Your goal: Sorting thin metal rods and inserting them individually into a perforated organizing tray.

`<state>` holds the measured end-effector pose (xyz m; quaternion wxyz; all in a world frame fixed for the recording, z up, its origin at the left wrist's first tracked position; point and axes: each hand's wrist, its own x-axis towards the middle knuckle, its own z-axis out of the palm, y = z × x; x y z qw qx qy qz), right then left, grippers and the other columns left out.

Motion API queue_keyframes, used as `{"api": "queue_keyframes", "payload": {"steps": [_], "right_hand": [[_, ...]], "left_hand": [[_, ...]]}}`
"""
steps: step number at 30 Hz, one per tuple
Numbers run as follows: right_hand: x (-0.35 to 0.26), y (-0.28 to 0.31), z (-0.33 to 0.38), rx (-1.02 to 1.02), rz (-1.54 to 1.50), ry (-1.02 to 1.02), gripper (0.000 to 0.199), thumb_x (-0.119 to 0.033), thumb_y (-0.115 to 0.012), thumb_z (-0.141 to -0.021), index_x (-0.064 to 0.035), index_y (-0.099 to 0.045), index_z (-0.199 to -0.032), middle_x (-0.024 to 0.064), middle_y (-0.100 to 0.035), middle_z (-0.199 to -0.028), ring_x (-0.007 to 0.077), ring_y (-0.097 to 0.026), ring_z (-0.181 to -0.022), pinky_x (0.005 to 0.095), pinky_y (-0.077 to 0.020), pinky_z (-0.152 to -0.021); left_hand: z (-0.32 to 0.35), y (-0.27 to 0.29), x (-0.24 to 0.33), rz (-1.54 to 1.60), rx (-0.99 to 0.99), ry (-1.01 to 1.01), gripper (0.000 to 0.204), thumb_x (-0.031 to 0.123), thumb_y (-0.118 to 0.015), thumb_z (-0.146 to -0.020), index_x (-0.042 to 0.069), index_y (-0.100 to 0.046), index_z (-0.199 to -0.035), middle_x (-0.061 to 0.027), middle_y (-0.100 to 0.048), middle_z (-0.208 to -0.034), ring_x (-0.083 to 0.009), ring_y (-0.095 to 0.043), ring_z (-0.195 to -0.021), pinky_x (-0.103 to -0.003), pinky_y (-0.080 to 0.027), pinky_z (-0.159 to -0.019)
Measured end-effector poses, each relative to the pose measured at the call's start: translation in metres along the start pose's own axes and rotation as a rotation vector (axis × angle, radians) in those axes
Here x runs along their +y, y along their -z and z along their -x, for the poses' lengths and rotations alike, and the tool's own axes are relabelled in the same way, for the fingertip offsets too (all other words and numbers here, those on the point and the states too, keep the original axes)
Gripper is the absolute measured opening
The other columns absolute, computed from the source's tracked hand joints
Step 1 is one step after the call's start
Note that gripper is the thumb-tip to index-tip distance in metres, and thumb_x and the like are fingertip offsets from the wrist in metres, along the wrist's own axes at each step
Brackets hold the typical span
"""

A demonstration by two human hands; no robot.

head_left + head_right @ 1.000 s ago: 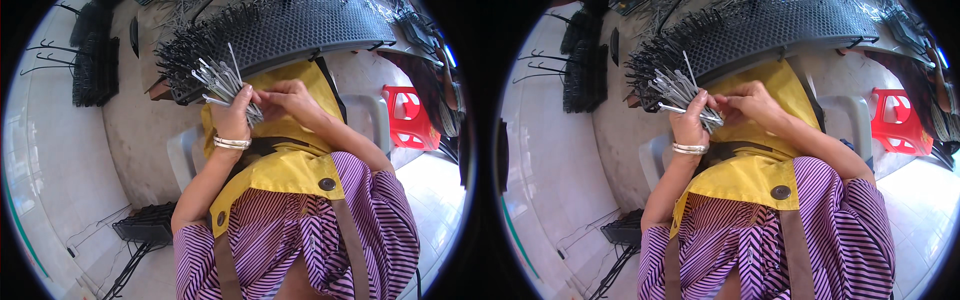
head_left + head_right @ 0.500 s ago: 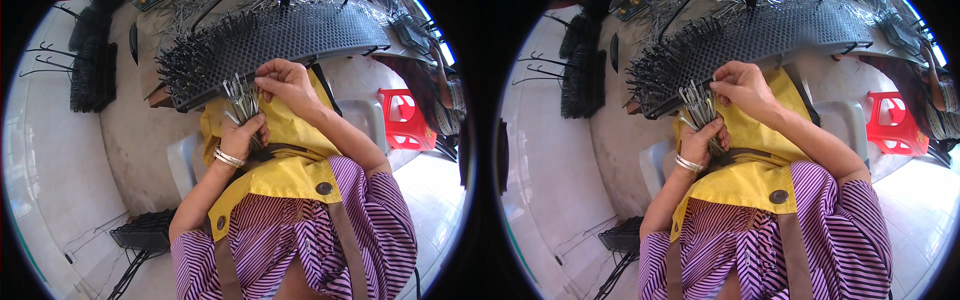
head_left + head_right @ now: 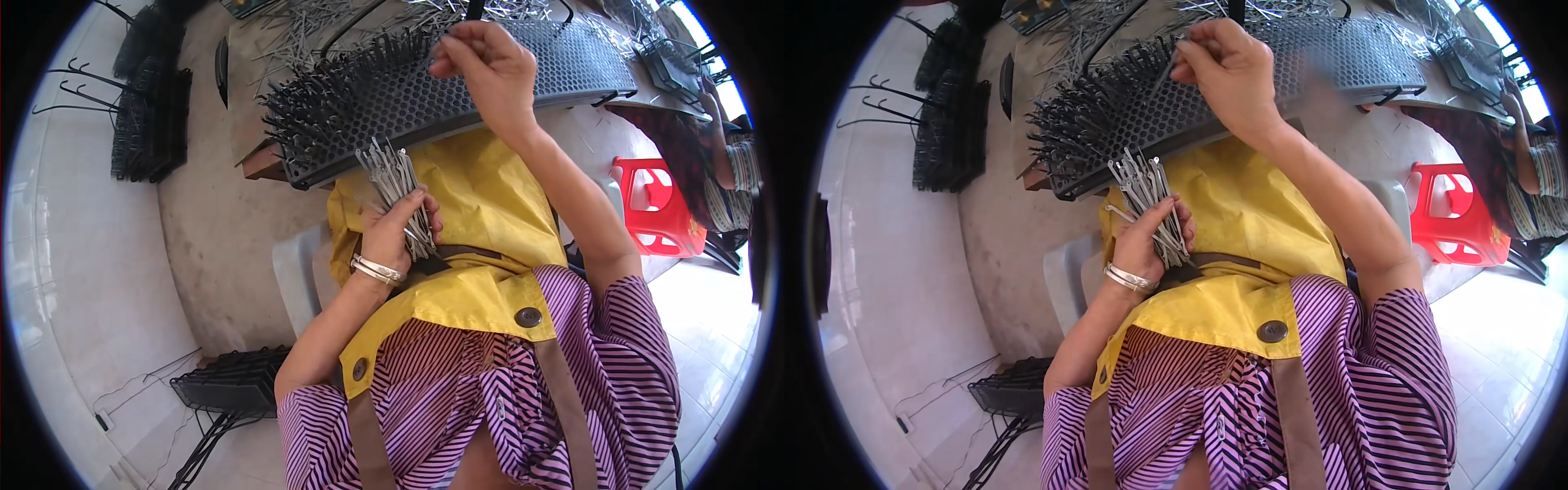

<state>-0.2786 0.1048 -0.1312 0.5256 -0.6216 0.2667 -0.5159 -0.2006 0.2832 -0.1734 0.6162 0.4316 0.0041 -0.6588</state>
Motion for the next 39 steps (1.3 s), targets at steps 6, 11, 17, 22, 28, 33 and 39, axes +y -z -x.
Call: {"api": "queue_keyframes", "payload": {"steps": [6, 11, 17, 22, 28, 33, 39], "right_hand": [[0.003, -0.023, -0.019, 0.040, 0.217, 0.158, 0.007, 0.003, -0.055, -0.074, -0.0006, -0.052, -0.079, 0.0114, -0.053, -0.060, 0.0217, -0.057, -0.053, 0.0287, -0.0428, -0.045], [0.000, -0.025, -0.028, -0.167, 0.402, 0.428, 0.003, 0.000, -0.054, -0.078, 0.0002, -0.052, -0.079, 0.0129, -0.054, -0.060, 0.0203, -0.058, -0.051, 0.0283, -0.0430, -0.045], [0.009, -0.029, -0.045, -0.454, 0.410, 0.581, 0.005, 0.001, -0.056, -0.071, 0.0011, -0.052, -0.072, 0.0168, -0.051, -0.058, 0.0319, -0.054, -0.052, 0.0348, -0.0409, -0.046], [0.027, -0.035, -0.055, -0.365, 0.734, 0.606, 0.008, 0.001, -0.058, -0.069, 0.0017, -0.053, -0.076, 0.0166, -0.050, -0.055, 0.0307, -0.053, -0.049, 0.0345, -0.0397, -0.045], [0.025, -0.051, -0.056, -0.591, 0.985, 0.527, 0.017, -0.008, -0.052, -0.063, -0.0018, -0.058, -0.077, 0.0174, -0.058, -0.069, 0.0369, -0.057, -0.071, 0.0433, -0.0463, -0.065], [0.006, -0.034, -0.023, -0.339, 0.906, 0.538, 0.030, -0.014, -0.065, -0.069, 0.0004, -0.054, -0.093, 0.0094, -0.055, -0.057, 0.0144, -0.059, -0.057, 0.0327, -0.0439, -0.050], [-0.017, -0.005, 0.049, -0.600, 0.212, -0.602, 0.010, -0.004, -0.060, -0.076, 0.0031, -0.056, -0.082, 0.0053, -0.057, -0.058, 0.0089, -0.054, -0.050, 0.0230, -0.0411, -0.044]], "left_hand": [[0.002, 0.003, -0.002, -0.035, -0.021, -0.064, 0.015, 0.005, -0.054, -0.079, -0.002, -0.053, -0.093, -0.0076, -0.055, -0.070, -0.0176, -0.056, -0.055, -0.029, -0.047, -0.043], [0.006, -0.001, 0.000, -0.064, 0.007, -0.068, 0.015, 0.005, -0.056, -0.078, -0.002, -0.053, -0.091, -0.0084, -0.055, -0.067, -0.0167, -0.055, -0.055, -0.028, -0.047, -0.044], [0.005, 0.001, -0.001, -0.095, -0.035, -0.091, 0.012, 0.005, -0.058, -0.077, -0.001, -0.053, -0.087, -0.0096, -0.056, -0.066, -0.0164, -0.055, -0.053, -0.026, -0.047, -0.045], [0.005, -0.001, 0.001, -0.117, -0.040, -0.100, 0.011, 0.005, -0.058, -0.077, 0.000, -0.052, -0.085, -0.0100, -0.056, -0.066, -0.0165, -0.055, -0.052, -0.026, -0.047, -0.046], [0.004, -0.002, -0.001, -0.142, -0.073, -0.119, 0.011, 0.006, -0.058, -0.077, 0.000, -0.052, -0.085, -0.0101, -0.056, -0.065, -0.0171, -0.054, -0.052, -0.026, -0.047, -0.046], [0.003, -0.002, -0.001, -0.137, -0.086, -0.157, 0.009, 0.004, -0.057, -0.078, 0.000, -0.052, -0.084, -0.0113, -0.057, -0.068, -0.0174, -0.055, -0.054, -0.026, -0.047, -0.047], [0.007, -0.010, 0.006, -0.076, -0.041, -0.144, 0.010, 0.005, -0.058, -0.078, 0.001, -0.051, -0.084, -0.0095, -0.056, -0.071, -0.0180, -0.057, -0.059, -0.028, -0.047, -0.047]]}}
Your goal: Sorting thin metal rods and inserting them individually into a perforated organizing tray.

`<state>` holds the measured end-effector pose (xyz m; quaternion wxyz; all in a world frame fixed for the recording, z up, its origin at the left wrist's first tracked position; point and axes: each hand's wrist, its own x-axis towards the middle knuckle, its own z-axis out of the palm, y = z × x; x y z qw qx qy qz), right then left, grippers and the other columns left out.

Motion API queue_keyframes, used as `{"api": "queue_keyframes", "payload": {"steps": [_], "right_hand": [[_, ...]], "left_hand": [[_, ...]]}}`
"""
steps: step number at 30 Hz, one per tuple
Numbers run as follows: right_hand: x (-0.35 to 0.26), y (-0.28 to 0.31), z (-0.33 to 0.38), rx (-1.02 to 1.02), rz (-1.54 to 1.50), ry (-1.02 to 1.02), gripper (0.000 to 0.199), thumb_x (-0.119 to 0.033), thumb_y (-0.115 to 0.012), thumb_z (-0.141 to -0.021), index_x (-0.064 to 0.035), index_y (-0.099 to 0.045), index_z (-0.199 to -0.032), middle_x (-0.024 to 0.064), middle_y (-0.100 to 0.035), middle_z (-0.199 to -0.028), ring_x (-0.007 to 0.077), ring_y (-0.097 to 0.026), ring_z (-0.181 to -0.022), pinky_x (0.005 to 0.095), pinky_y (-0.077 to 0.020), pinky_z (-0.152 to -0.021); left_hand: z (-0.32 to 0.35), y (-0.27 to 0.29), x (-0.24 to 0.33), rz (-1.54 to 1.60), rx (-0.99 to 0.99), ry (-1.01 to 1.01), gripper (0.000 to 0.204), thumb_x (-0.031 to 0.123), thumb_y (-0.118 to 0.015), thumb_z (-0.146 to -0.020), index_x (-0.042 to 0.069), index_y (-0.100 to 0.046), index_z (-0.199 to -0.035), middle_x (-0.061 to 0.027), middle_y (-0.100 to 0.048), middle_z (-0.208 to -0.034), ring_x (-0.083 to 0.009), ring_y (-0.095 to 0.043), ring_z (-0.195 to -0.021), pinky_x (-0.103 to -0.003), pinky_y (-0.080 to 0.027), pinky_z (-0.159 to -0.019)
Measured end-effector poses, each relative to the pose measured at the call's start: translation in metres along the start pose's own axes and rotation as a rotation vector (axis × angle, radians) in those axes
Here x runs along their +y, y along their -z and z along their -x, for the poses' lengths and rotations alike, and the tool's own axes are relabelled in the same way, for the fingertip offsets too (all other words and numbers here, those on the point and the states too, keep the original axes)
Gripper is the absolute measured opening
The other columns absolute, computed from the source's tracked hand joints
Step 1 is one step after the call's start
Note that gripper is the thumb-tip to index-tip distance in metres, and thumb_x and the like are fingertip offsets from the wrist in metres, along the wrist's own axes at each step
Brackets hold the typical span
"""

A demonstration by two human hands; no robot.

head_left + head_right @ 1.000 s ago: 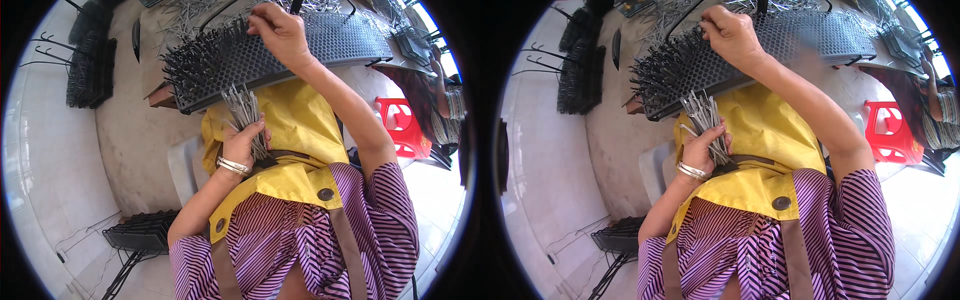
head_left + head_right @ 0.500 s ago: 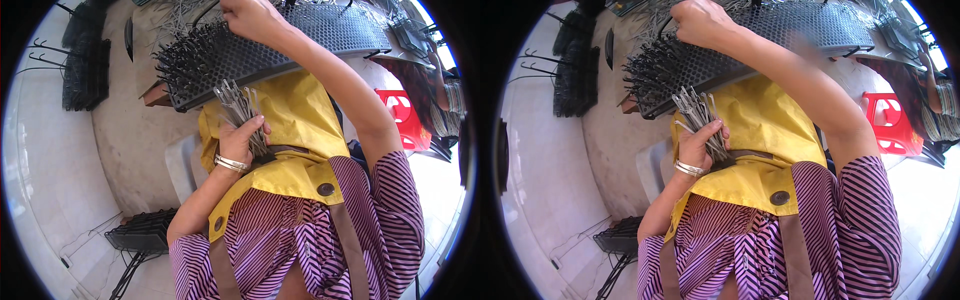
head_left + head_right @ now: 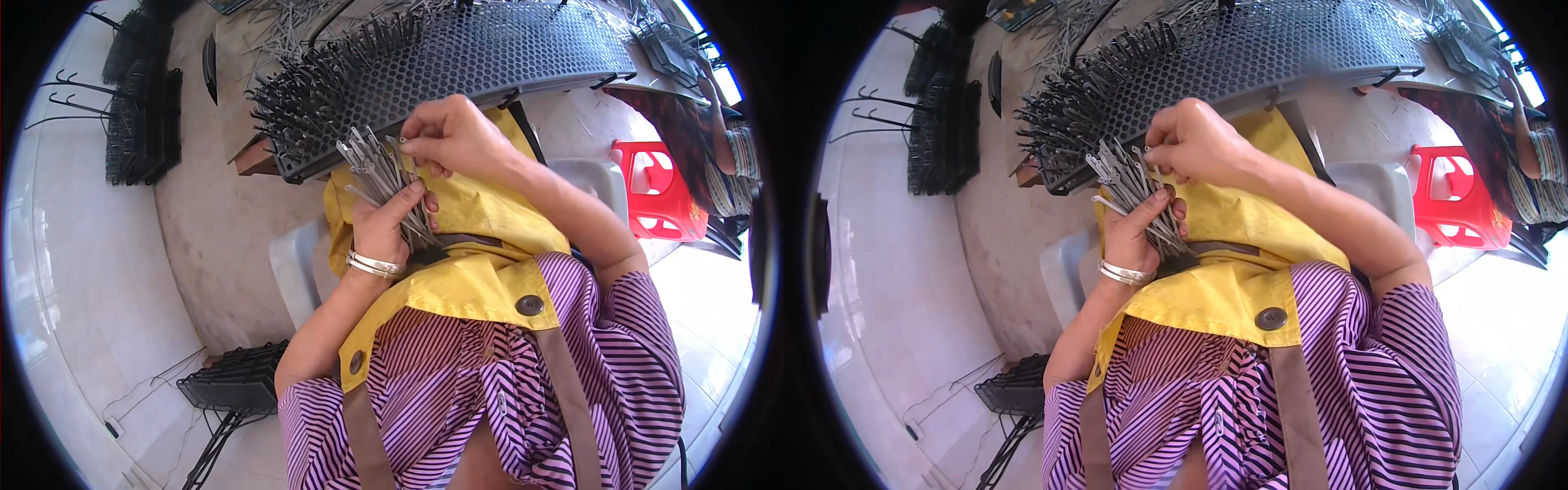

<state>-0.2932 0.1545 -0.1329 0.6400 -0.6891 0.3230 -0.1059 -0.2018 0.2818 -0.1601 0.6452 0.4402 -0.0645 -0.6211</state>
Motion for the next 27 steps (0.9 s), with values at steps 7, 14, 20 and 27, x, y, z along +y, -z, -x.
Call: {"api": "queue_keyframes", "payload": {"steps": [7, 14, 20, 27], "right_hand": [[0.006, 0.004, 0.006, 0.092, -0.215, 0.015, 0.007, -0.001, -0.059, -0.077, 0.0036, -0.057, -0.082, 0.0059, -0.058, -0.061, 0.0069, -0.052, -0.048, 0.0184, -0.0405, -0.042], [-0.018, 0.032, -0.022, 0.583, -0.118, 0.493, 0.014, -0.005, -0.061, -0.077, 0.0035, -0.057, -0.087, 0.0051, -0.058, -0.061, 0.0087, -0.055, -0.051, 0.0195, -0.0425, -0.044], [-0.035, 0.021, -0.050, 0.720, 0.113, 0.678, 0.008, 0.000, -0.058, -0.075, 0.0008, -0.053, -0.080, 0.0112, -0.051, -0.057, 0.0180, -0.053, -0.046, 0.0268, -0.0398, -0.044], [-0.028, 0.021, -0.072, 0.683, 0.595, 1.122, 0.012, -0.001, -0.060, -0.073, -0.0007, -0.052, -0.082, 0.0161, -0.055, -0.065, 0.0310, -0.055, -0.056, 0.0335, -0.0426, -0.049]], "left_hand": [[0.000, 0.002, -0.003, -0.007, 0.002, -0.028, 0.011, 0.006, -0.058, -0.079, 0.000, -0.052, -0.085, -0.0093, -0.056, -0.072, -0.0178, -0.057, -0.060, -0.028, -0.048, -0.046], [0.001, 0.007, -0.006, 0.025, -0.040, -0.005, 0.011, 0.007, -0.056, -0.080, -0.001, -0.052, -0.088, -0.0076, -0.055, -0.072, -0.0168, -0.055, -0.064, -0.029, -0.048, -0.048], [0.003, 0.005, -0.006, 0.074, 0.038, 0.028, 0.013, 0.005, -0.053, -0.079, -0.001, -0.052, -0.091, -0.0071, -0.054, -0.072, -0.0157, -0.055, -0.062, -0.028, -0.047, -0.047], [0.002, 0.010, -0.009, 0.042, -0.015, 0.032, 0.012, 0.002, -0.056, -0.078, 0.000, -0.054, -0.090, -0.0071, -0.056, -0.073, -0.0178, -0.055, -0.063, -0.031, -0.047, -0.048]]}}
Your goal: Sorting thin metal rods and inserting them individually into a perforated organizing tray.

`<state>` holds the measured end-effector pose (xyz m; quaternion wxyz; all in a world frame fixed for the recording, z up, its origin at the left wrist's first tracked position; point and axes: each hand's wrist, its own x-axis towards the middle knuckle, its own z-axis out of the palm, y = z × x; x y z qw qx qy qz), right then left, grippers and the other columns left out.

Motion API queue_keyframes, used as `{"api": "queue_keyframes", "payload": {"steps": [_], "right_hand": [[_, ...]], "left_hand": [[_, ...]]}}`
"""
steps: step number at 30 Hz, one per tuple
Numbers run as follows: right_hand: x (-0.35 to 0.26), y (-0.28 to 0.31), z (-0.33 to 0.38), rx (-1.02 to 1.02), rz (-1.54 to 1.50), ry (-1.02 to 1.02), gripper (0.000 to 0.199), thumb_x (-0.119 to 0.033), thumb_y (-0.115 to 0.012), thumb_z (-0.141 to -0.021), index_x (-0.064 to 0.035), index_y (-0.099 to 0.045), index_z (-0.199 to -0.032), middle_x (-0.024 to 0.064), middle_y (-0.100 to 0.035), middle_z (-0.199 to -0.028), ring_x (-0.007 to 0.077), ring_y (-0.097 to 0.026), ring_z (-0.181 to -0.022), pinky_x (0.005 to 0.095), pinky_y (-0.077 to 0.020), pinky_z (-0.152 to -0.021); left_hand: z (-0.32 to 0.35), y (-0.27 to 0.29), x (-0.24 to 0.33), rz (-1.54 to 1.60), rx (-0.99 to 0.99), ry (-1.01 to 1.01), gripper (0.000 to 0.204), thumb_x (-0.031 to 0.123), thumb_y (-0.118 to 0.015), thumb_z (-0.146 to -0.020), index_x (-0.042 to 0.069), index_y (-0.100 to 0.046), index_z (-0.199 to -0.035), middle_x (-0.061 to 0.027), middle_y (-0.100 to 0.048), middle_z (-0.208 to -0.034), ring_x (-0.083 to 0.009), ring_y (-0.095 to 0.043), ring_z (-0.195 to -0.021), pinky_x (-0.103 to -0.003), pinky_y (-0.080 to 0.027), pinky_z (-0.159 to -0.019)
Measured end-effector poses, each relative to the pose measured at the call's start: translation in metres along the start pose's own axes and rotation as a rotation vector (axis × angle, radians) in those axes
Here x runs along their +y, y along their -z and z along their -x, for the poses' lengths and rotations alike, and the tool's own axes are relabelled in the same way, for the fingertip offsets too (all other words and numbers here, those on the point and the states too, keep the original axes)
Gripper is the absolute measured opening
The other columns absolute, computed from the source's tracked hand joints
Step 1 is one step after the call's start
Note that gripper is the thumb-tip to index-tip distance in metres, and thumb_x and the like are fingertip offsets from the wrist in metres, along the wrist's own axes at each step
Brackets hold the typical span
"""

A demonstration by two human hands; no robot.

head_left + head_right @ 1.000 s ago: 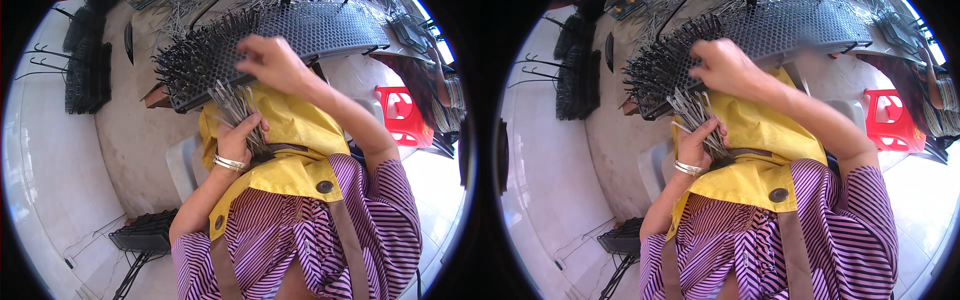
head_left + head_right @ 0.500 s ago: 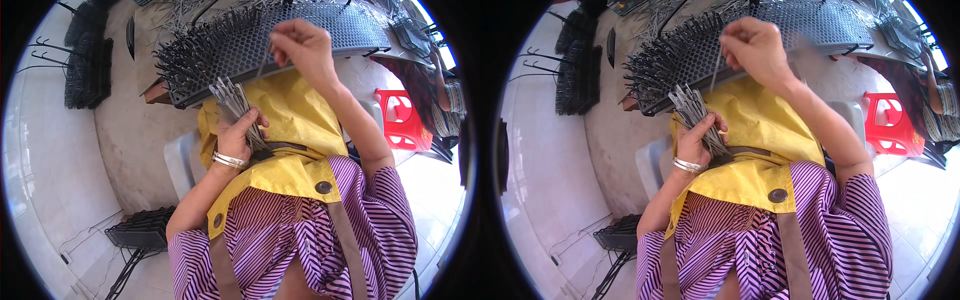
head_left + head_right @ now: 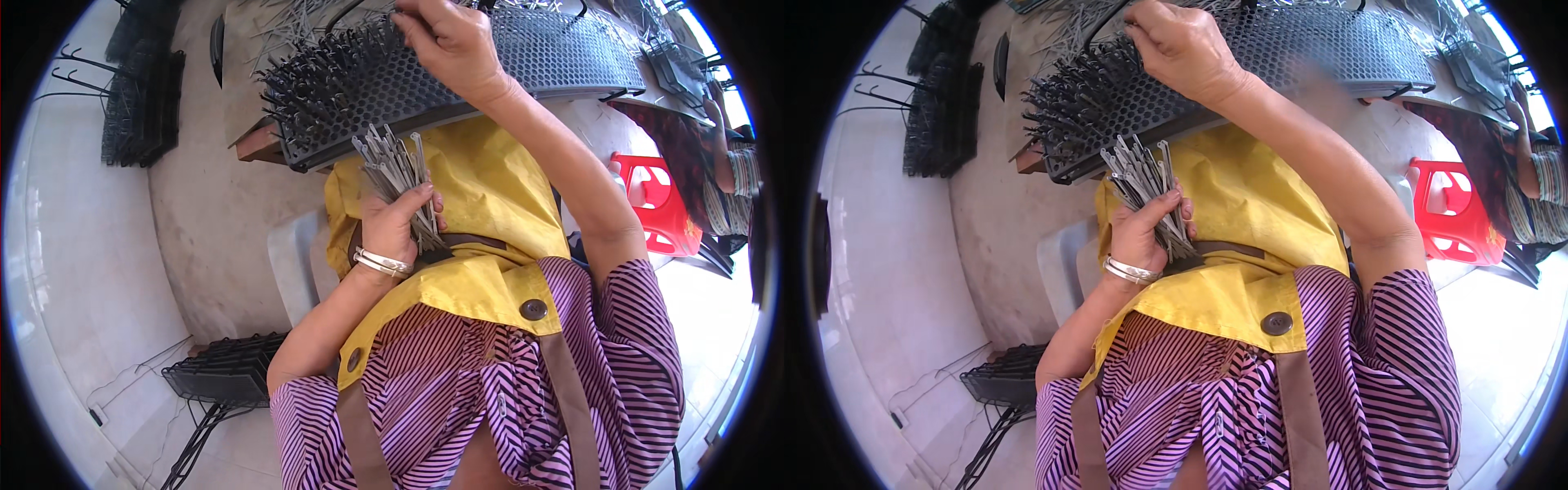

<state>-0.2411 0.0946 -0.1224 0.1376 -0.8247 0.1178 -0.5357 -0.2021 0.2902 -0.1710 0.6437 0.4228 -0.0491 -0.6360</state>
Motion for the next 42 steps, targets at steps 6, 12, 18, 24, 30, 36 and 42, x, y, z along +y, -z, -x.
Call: {"api": "queue_keyframes", "payload": {"steps": [6, 12, 18, 24, 30, 36, 42], "right_hand": [[0.016, -0.020, 0.008, -0.307, 0.086, -0.018, 0.006, -0.007, -0.052, -0.069, -0.0018, -0.050, -0.071, 0.0195, -0.054, -0.061, 0.0388, -0.053, -0.062, 0.0442, -0.0433, -0.053], [-0.008, 0.001, 0.008, -0.446, 0.329, -0.099, 0.019, -0.010, -0.063, -0.076, 0.0028, -0.057, -0.087, 0.0047, -0.058, -0.059, 0.0088, -0.054, -0.049, 0.0211, -0.0427, -0.044], [-0.042, 0.037, 0.042, -0.702, -0.732, -1.116, 0.010, 0.000, -0.060, -0.075, 0.0056, -0.056, -0.082, 0.0060, -0.055, -0.056, 0.0094, -0.053, -0.045, 0.0210, -0.0428, -0.040], [-0.037, 0.049, 0.038, -0.489, -0.722, -1.131, 0.009, 0.003, -0.058, -0.075, 0.0059, -0.056, -0.084, 0.0067, -0.058, -0.061, 0.0092, -0.054, -0.048, 0.0195, -0.0426, -0.041], [-0.014, 0.035, 0.012, -0.074, -0.519, -0.802, 0.016, 0.004, -0.056, -0.074, 0.0037, -0.056, -0.090, 0.0083, -0.060, -0.069, 0.0145, -0.058, -0.055, 0.0239, -0.0452, -0.048], [-0.007, 0.000, -0.002, 0.077, -0.160, -0.305, 0.012, 0.003, -0.057, -0.073, -0.0005, -0.053, -0.084, 0.0147, -0.054, -0.065, 0.0282, -0.055, -0.055, 0.0315, -0.0429, -0.050], [0.007, -0.023, 0.008, -0.180, -0.007, 0.172, 0.015, 0.002, -0.053, -0.066, -0.0039, -0.054, -0.080, 0.0107, -0.056, -0.067, 0.0263, -0.057, -0.058, 0.0340, -0.0463, -0.052]], "left_hand": [[0.002, -0.005, 0.001, -0.035, 0.013, -0.042, 0.011, 0.004, -0.056, -0.078, 0.000, -0.050, -0.087, -0.0087, -0.055, -0.066, -0.0161, -0.054, -0.055, -0.027, -0.047, -0.046], [0.001, -0.005, 0.002, -0.024, 0.024, -0.060, 0.012, 0.003, -0.055, -0.079, 0.000, -0.049, -0.089, -0.0097, -0.055, -0.068, -0.0163, -0.055, -0.057, -0.027, -0.047, -0.047], [0.001, -0.005, 0.004, -0.002, -0.024, -0.052, 0.010, 0.004, -0.054, -0.080, 0.001, -0.052, -0.089, -0.0090, -0.057, -0.079, -0.0206, -0.056, -0.068, -0.031, -0.048, -0.049], [0.003, -0.009, 0.005, 0.022, -0.009, -0.037, 0.011, 0.007, -0.055, -0.081, 0.001, -0.050, -0.088, -0.0079, -0.055, -0.073, -0.0170, -0.056, -0.065, -0.028, -0.048, -0.048], [0.000, 0.000, 0.000, -0.005, -0.027, -0.040, 0.008, 0.006, -0.056, -0.080, 0.005, -0.053, -0.088, -0.0046, -0.056, -0.078, -0.0180, -0.056, -0.072, -0.032, -0.048, -0.051], [0.002, -0.005, 0.000, 0.042, 0.043, -0.042, 0.008, 0.005, -0.055, -0.080, 0.002, -0.052, -0.086, -0.0067, -0.054, -0.070, -0.0151, -0.054, -0.062, -0.028, -0.048, -0.048], [0.003, -0.006, 0.002, 0.043, 0.062, -0.021, 0.009, 0.003, -0.056, -0.080, 0.001, -0.051, -0.087, -0.0066, -0.053, -0.071, -0.0157, -0.054, -0.061, -0.029, -0.048, -0.047]]}}
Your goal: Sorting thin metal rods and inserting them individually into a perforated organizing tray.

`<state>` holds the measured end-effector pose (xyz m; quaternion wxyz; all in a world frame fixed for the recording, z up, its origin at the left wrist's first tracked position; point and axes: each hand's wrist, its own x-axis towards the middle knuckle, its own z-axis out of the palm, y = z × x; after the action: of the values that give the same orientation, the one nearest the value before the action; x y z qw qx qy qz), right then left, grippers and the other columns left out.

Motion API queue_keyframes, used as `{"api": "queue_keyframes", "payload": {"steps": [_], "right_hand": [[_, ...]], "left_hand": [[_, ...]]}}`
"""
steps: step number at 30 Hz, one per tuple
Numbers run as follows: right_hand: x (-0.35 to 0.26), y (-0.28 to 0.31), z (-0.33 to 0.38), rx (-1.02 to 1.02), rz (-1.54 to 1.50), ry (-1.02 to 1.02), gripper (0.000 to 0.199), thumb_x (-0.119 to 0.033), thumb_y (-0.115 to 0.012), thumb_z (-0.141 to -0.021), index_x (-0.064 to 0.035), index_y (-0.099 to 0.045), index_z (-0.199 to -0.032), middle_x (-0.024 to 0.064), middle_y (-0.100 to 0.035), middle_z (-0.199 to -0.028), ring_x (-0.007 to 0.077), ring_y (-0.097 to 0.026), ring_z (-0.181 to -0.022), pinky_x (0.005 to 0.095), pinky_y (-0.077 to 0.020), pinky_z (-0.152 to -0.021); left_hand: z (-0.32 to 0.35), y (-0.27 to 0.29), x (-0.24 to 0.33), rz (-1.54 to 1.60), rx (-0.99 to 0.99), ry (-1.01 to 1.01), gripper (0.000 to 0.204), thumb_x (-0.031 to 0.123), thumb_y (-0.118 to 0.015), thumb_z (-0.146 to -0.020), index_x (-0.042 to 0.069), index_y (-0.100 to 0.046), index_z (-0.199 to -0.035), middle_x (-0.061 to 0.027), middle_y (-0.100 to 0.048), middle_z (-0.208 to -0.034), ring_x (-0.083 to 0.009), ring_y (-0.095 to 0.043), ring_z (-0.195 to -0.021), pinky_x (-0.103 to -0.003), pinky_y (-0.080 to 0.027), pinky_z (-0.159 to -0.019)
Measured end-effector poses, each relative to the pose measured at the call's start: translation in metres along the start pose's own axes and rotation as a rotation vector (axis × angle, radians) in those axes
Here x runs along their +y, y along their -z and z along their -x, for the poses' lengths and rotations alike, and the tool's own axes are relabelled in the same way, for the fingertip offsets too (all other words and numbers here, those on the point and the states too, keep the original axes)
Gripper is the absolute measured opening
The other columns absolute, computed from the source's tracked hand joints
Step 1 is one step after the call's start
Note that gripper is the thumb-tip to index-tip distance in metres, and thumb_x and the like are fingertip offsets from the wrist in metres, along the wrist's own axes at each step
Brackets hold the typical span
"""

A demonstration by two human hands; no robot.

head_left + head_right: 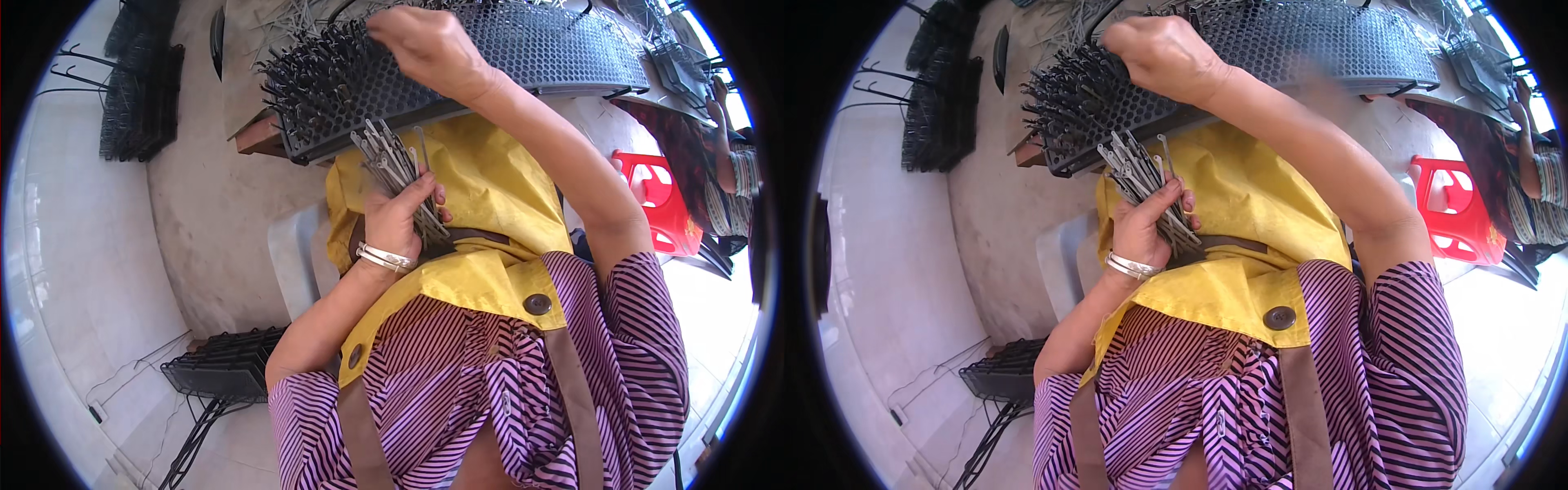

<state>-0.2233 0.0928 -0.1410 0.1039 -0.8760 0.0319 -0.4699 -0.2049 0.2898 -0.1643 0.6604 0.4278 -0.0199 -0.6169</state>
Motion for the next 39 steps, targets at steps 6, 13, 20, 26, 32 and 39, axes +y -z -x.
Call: {"api": "queue_keyframes", "payload": {"steps": [6, 13, 20, 26, 32, 39], "right_hand": [[-0.014, 0.005, 0.003, -0.291, 0.108, -0.139, 0.024, 0.000, -0.054, -0.069, -0.0038, -0.059, -0.092, 0.0127, -0.058, -0.075, 0.0289, -0.057, -0.067, 0.0344, -0.0468, -0.058], [-0.062, 0.049, 0.033, -0.476, -0.573, -0.940, 0.009, -0.004, -0.059, -0.077, 0.0018, -0.058, -0.084, 0.0056, -0.058, -0.061, 0.0106, -0.054, -0.049, 0.0231, -0.0431, -0.044], [-0.036, 0.061, 0.017, -0.190, -0.580, -1.077, 0.006, -0.001, -0.059, -0.077, 0.0011, -0.058, -0.083, 0.0021, -0.058, -0.062, 0.0055, -0.054, -0.052, 0.0189, -0.0425, -0.044], [-0.010, 0.037, -0.006, 0.335, -0.097, -0.347, 0.009, 0.003, -0.058, -0.071, -0.0004, -0.054, -0.077, 0.0155, -0.054, -0.065, 0.0315, -0.054, -0.057, 0.0313, -0.0424, -0.048], [-0.013, 0.027, -0.012, 0.208, -0.029, -0.114, 0.008, 0.004, -0.059, -0.070, -0.0003, -0.051, -0.071, 0.0146, -0.050, -0.060, 0.0329, -0.052, -0.055, 0.0323, -0.0422, -0.049], [-0.006, 0.008, 0.007, -0.287, 0.215, -0.113, 0.013, -0.005, -0.057, -0.068, -0.0023, -0.054, -0.080, 0.0081, -0.055, -0.064, 0.0216, -0.054, -0.058, 0.0327, -0.0443, -0.050]], "left_hand": [[0.000, -0.003, 0.001, 0.006, -0.017, -0.014, 0.011, 0.003, -0.056, -0.079, 0.001, -0.049, -0.087, -0.0069, -0.052, -0.070, -0.0159, -0.053, -0.061, -0.029, -0.048, -0.048], [-0.002, 0.000, 0.000, 0.027, -0.049, -0.079, 0.013, 0.005, -0.058, -0.079, 0.002, -0.049, -0.088, -0.0074, -0.053, -0.071, -0.0165, -0.054, -0.063, -0.029, -0.048, -0.049], [-0.005, 0.003, -0.002, -0.035, -0.046, -0.064, 0.010, 0.007, -0.055, -0.081, 0.007, -0.051, -0.090, -0.0039, -0.054, -0.078, -0.0174, -0.054, -0.070, -0.033, -0.049, -0.054], [-0.004, 0.002, -0.003, -0.004, 0.006, -0.014, 0.021, 0.006, -0.053, -0.080, 0.002, -0.050, -0.100, -0.0040, -0.053, -0.078, -0.0151, -0.052, -0.069, -0.032, -0.050, -0.054], [-0.001, 0.000, -0.001, -0.018, 0.001, -0.036, 0.029, 0.002, -0.055, -0.078, -0.003, -0.048, -0.106, -0.0062, -0.053, -0.075, -0.0141, -0.053, -0.065, -0.030, -0.049, -0.051], [-0.001, -0.002, 0.000, -0.050, -0.002, -0.066, 0.023, 0.002, -0.057, -0.078, -0.002, -0.049, -0.099, -0.0076, -0.054, -0.075, -0.0156, -0.054, -0.065, -0.029, -0.049, -0.050]]}}
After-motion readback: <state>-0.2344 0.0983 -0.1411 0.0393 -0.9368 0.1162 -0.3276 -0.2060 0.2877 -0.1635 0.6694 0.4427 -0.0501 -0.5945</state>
